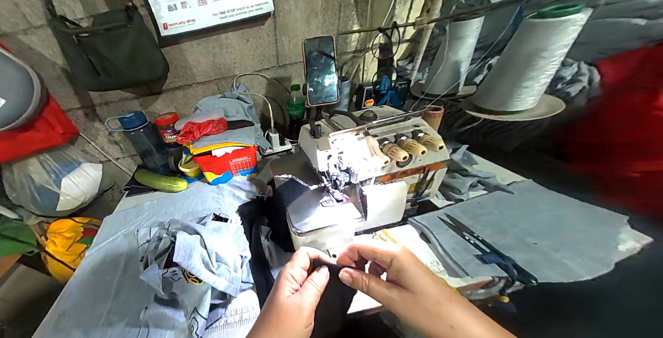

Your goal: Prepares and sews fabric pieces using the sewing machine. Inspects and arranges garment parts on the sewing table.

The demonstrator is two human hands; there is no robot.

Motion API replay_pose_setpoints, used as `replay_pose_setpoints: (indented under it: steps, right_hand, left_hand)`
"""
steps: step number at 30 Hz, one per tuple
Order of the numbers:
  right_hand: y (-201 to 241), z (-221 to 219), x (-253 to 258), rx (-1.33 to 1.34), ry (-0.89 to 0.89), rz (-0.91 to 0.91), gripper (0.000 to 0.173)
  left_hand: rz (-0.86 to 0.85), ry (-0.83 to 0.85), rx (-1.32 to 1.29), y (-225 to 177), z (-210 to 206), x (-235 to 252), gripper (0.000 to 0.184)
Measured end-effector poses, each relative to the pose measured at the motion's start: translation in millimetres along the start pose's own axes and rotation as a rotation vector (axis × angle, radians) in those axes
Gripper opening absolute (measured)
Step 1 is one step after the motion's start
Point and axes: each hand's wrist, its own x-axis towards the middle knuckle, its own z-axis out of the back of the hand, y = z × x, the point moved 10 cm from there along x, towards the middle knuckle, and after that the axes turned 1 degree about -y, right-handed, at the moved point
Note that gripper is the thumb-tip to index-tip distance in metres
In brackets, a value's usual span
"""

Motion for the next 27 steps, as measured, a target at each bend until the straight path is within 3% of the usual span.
replay_pose_setpoints:
  steps: [3,5,8,11,14,19,23,27]
  right_hand:
    - [-6.8,9.3,4.4,0.027,-0.02,-0.045,0.017]
    - [-14.7,20.2,7.3,0.029,-0.089,-0.048,0.016]
    - [-35.9,42.2,11.3,0.051,-0.258,-0.143,0.009]
    - [-59.6,53.4,14.6,0.143,-0.376,-0.277,0.008]
    - [-75.3,47.6,18.7,0.221,-0.396,-0.422,0.021]
    - [-81.7,47.2,30.1,0.112,-0.436,-0.454,0.021]
    - [-82.8,49.3,38.0,0.049,-0.434,-0.477,0.013]
    - [-85.8,49.1,38.3,0.064,-0.452,-0.456,0.011]
  left_hand:
    - [-0.1,0.035,0.078,-7.7,-4.5,16.0,0.018]
    - [-0.077,0.075,0.181,-10.0,-6.8,29.6,0.026]
    - [-0.072,0.011,0.635,-16.9,2.7,56.3,0.042]
    - [-0.241,-0.169,1.178,-37.1,7.1,82.1,0.034]
    - [-0.302,-0.214,1.424,-38.7,5.3,100.4,0.025]
    - [-0.34,-0.238,1.468,-33.1,14.6,111.0,0.021]
    - [-0.252,-0.202,1.469,-31.3,18.8,117.2,0.021]
    - [-0.5,-0.284,1.428,-39.7,16.0,105.6,0.018]
